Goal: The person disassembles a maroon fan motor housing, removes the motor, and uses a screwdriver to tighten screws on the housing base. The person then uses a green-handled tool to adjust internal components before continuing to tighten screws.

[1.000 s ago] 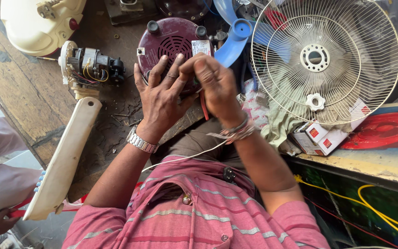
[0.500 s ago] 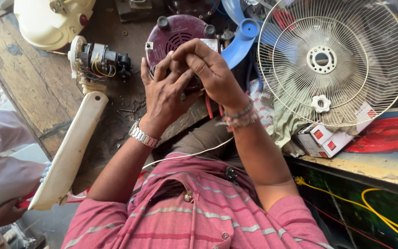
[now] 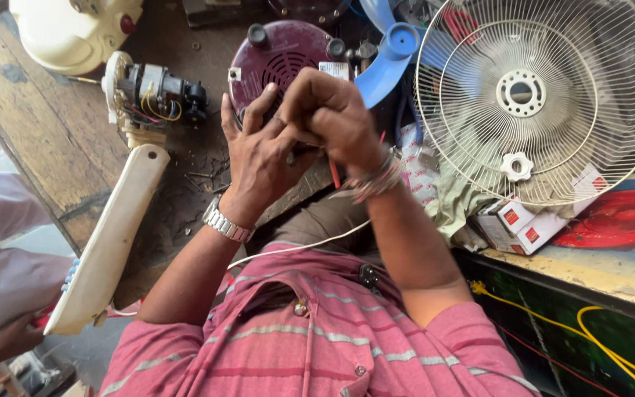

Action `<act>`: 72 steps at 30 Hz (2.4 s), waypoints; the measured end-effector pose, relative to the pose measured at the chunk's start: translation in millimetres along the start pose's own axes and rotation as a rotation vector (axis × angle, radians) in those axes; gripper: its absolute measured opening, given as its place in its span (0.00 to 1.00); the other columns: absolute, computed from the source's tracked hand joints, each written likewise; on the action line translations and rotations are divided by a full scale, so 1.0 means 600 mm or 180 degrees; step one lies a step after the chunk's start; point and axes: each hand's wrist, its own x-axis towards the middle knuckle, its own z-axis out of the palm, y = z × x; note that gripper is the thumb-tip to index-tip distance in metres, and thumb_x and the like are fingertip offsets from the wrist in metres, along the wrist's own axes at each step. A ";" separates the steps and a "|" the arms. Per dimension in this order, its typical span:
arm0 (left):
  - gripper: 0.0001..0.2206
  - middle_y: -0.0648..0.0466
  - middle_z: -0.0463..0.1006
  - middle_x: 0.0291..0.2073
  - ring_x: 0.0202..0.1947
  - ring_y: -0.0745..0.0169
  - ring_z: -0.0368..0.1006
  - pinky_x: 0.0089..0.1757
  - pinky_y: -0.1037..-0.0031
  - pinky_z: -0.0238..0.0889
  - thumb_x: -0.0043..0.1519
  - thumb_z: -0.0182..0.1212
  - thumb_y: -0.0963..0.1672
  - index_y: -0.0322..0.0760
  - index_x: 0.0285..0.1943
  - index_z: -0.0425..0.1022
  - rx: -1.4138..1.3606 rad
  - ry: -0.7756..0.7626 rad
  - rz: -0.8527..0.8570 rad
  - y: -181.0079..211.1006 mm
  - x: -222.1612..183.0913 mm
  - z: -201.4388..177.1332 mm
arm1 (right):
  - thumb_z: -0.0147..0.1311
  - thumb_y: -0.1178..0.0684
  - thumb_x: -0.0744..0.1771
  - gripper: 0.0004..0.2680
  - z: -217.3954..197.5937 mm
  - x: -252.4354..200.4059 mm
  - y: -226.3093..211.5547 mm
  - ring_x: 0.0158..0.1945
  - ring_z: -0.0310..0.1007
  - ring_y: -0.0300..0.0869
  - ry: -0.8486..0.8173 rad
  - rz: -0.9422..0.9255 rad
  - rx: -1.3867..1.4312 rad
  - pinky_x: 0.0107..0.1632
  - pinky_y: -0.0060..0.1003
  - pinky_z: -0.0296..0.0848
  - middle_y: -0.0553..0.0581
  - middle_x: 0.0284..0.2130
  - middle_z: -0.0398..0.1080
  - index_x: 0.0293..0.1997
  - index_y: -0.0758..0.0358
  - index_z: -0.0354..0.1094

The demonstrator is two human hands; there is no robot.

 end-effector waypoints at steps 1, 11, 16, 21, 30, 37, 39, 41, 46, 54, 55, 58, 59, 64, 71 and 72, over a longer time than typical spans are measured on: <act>0.18 0.61 0.74 0.66 0.73 0.52 0.58 0.68 0.36 0.30 0.55 0.75 0.53 0.55 0.53 0.79 -0.0053 0.0043 -0.0018 0.001 0.002 -0.003 | 0.39 0.66 0.66 0.08 -0.009 0.007 -0.007 0.23 0.54 0.27 -0.0232 -0.0008 0.0136 0.29 0.24 0.54 0.51 0.30 0.65 0.43 0.68 0.65; 0.26 0.57 0.71 0.70 0.73 0.50 0.57 0.67 0.34 0.28 0.59 0.73 0.55 0.47 0.65 0.78 0.0006 0.0174 0.0047 -0.003 0.012 0.013 | 0.44 0.53 0.74 0.08 0.038 -0.035 0.009 0.40 0.66 0.30 0.1075 -0.0538 -0.1137 0.45 0.25 0.68 0.50 0.38 0.69 0.50 0.69 0.66; 0.26 0.58 0.68 0.72 0.73 0.51 0.57 0.67 0.34 0.28 0.59 0.73 0.55 0.50 0.66 0.78 0.0026 0.0154 -0.0009 0.005 0.010 0.003 | 0.42 0.61 0.73 0.06 0.045 -0.028 0.042 0.29 0.57 0.29 0.1708 -0.1205 -0.0779 0.35 0.24 0.57 0.50 0.27 0.65 0.46 0.69 0.68; 0.29 0.59 0.68 0.73 0.72 0.51 0.58 0.67 0.34 0.28 0.54 0.73 0.52 0.51 0.66 0.78 0.0078 -0.0064 -0.0083 0.006 0.002 0.002 | 0.45 0.61 0.71 0.08 0.008 -0.017 0.049 0.23 0.52 0.29 0.1332 -0.1167 -0.1044 0.27 0.26 0.52 0.52 0.25 0.65 0.34 0.69 0.69; 0.28 0.59 0.67 0.73 0.73 0.50 0.57 0.68 0.36 0.28 0.56 0.76 0.53 0.48 0.66 0.77 -0.0017 0.0091 0.0006 0.005 0.009 0.000 | 0.48 0.53 0.74 0.09 -0.045 -0.023 -0.017 0.24 0.58 0.30 -0.0281 0.0159 -0.0376 0.28 0.25 0.58 0.52 0.23 0.64 0.46 0.71 0.70; 0.29 0.58 0.67 0.73 0.73 0.49 0.58 0.68 0.37 0.28 0.56 0.76 0.53 0.49 0.67 0.77 -0.0039 0.0079 0.0004 0.009 0.013 -0.005 | 0.53 0.53 0.73 0.08 0.003 -0.089 -0.108 0.30 0.75 0.47 0.0562 -0.0051 -0.5214 0.33 0.40 0.72 0.58 0.31 0.75 0.54 0.65 0.71; 0.29 0.58 0.68 0.73 0.73 0.49 0.58 0.68 0.36 0.28 0.56 0.76 0.53 0.48 0.67 0.77 -0.0043 0.0048 -0.0013 0.009 0.016 -0.007 | 0.54 0.53 0.72 0.06 -0.008 -0.119 -0.118 0.28 0.75 0.43 0.0600 0.0416 -0.4521 0.32 0.40 0.71 0.56 0.28 0.75 0.51 0.62 0.73; 0.29 0.58 0.68 0.73 0.73 0.49 0.58 0.69 0.37 0.28 0.55 0.76 0.53 0.49 0.67 0.78 -0.0025 0.0055 -0.0013 0.008 0.017 -0.008 | 0.54 0.54 0.72 0.06 -0.022 -0.163 -0.107 0.32 0.75 0.46 0.1150 0.0374 -0.4599 0.36 0.42 0.72 0.58 0.32 0.75 0.51 0.63 0.73; 0.29 0.56 0.69 0.73 0.73 0.48 0.57 0.68 0.36 0.29 0.56 0.77 0.52 0.48 0.67 0.78 -0.0014 0.0090 0.0067 0.003 0.015 -0.006 | 0.54 0.59 0.69 0.07 -0.114 -0.246 0.027 0.43 0.75 0.54 0.2001 0.1015 -0.4894 0.47 0.45 0.74 0.64 0.42 0.72 0.52 0.64 0.73; 0.29 0.55 0.69 0.72 0.73 0.48 0.58 0.68 0.37 0.31 0.56 0.77 0.53 0.47 0.67 0.79 -0.0048 0.0089 0.0077 0.000 0.013 -0.009 | 0.57 0.63 0.65 0.14 -0.224 -0.256 0.218 0.57 0.68 0.60 0.2145 0.0360 -0.5296 0.59 0.47 0.70 0.70 0.55 0.66 0.57 0.69 0.69; 0.28 0.55 0.70 0.72 0.73 0.48 0.58 0.68 0.36 0.31 0.56 0.77 0.52 0.47 0.67 0.79 -0.0013 0.0097 0.0085 -0.002 0.016 -0.009 | 0.57 0.63 0.65 0.13 -0.224 -0.240 0.227 0.57 0.68 0.59 0.2140 0.0398 -0.5160 0.59 0.47 0.71 0.68 0.54 0.66 0.56 0.68 0.70; 0.28 0.55 0.70 0.73 0.73 0.48 0.58 0.68 0.36 0.31 0.56 0.77 0.52 0.48 0.66 0.79 0.0029 0.0050 0.0058 -0.001 0.009 -0.008 | 0.60 0.60 0.65 0.11 -0.196 -0.216 0.254 0.55 0.69 0.58 0.2088 0.0396 -0.4972 0.58 0.48 0.71 0.63 0.50 0.67 0.53 0.63 0.71; 0.28 0.55 0.70 0.73 0.73 0.48 0.58 0.69 0.36 0.31 0.56 0.77 0.52 0.48 0.66 0.79 0.0021 0.0043 0.0039 -0.001 0.009 -0.007 | 0.62 0.58 0.65 0.11 -0.186 -0.209 0.259 0.54 0.69 0.58 0.2078 0.0365 -0.4955 0.57 0.49 0.71 0.62 0.49 0.67 0.51 0.61 0.71; 0.28 0.55 0.70 0.73 0.73 0.48 0.59 0.68 0.36 0.32 0.56 0.78 0.52 0.48 0.67 0.79 0.0044 0.0051 0.0083 -0.001 0.014 -0.010 | 0.65 0.48 0.61 0.18 -0.160 -0.157 0.267 0.51 0.66 0.57 0.2120 0.0703 -0.5375 0.51 0.51 0.70 0.62 0.45 0.66 0.53 0.58 0.68; 0.29 0.55 0.70 0.73 0.73 0.48 0.59 0.69 0.36 0.33 0.55 0.78 0.51 0.48 0.67 0.79 -0.0012 0.0022 0.0061 0.000 0.011 -0.012 | 0.64 0.38 0.62 0.17 -0.153 -0.142 0.263 0.52 0.65 0.55 0.2433 0.0734 -0.5876 0.49 0.56 0.65 0.60 0.43 0.66 0.47 0.56 0.69; 0.29 0.55 0.70 0.72 0.73 0.48 0.59 0.69 0.36 0.33 0.55 0.78 0.51 0.48 0.67 0.79 -0.0012 0.0027 0.0056 0.000 0.012 -0.013 | 0.64 0.40 0.62 0.16 -0.153 -0.142 0.264 0.53 0.65 0.55 0.2401 0.0783 -0.5885 0.49 0.56 0.65 0.59 0.44 0.66 0.46 0.55 0.69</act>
